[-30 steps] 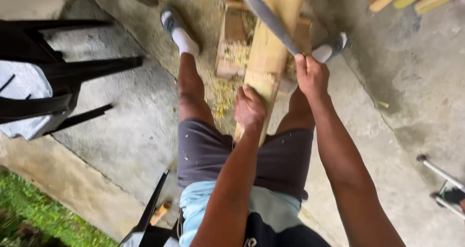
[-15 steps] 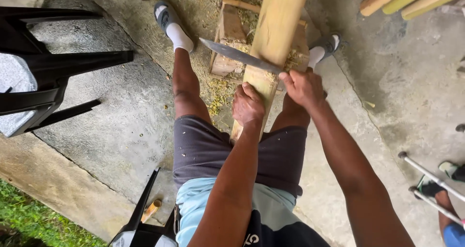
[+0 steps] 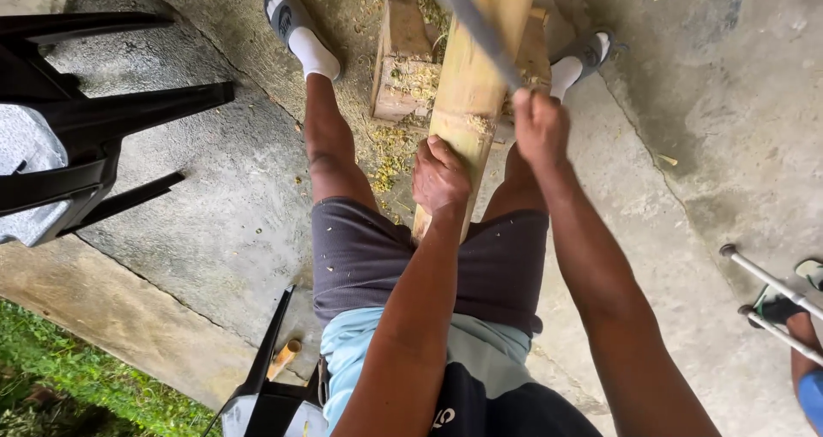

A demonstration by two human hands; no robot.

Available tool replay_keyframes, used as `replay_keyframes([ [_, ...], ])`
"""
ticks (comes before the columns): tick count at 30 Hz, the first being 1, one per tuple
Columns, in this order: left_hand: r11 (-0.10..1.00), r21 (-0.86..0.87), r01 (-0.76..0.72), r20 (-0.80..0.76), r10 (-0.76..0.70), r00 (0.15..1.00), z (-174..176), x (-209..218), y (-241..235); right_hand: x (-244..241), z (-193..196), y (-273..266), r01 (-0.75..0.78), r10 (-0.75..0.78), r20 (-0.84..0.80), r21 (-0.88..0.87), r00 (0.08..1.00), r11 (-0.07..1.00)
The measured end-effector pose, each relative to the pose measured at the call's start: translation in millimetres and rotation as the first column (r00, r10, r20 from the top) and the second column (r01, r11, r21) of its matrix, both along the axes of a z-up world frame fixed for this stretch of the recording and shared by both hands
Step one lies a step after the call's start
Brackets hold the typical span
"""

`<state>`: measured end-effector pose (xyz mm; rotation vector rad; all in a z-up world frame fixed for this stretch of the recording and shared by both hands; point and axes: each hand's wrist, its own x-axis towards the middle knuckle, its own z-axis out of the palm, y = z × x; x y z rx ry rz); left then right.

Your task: Shaving the outer layer of a bamboo pole using a large knife.

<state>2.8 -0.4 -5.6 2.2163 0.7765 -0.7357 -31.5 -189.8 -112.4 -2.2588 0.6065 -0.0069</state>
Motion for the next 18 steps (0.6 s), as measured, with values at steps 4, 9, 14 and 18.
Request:
replay_keyframes([
  [4,1.0,-0.014,0.009,0.027,-0.009,1.0,-0.5,-4.0,0.9,-3.5,44.9,8.4,-0.294,0.405,0.214,-0.412,0.889,0.863],
  [9,1.0,0.023,0.014,0.03,-0.015,0.999,-4.1,-5.3,1.1,-5.1,-11.9,-8.8,-0.04,0.038,-0.02,-0.122,0.999,0.992],
  [14,0.999,0.0,0.036,0.03,-0.036,0.999,-2.7,-5.9,1.7,0.5,54.3,12.6,-0.245,0.333,0.122,-0.457,0.935,0.855],
  [18,1.0,-0.015,0.011,0.029,-0.01,1.0,10.5,3.2,1.8,17.3,39.9,1.3,-0.026,0.031,0.06,-0.083,0.998,0.996],
])
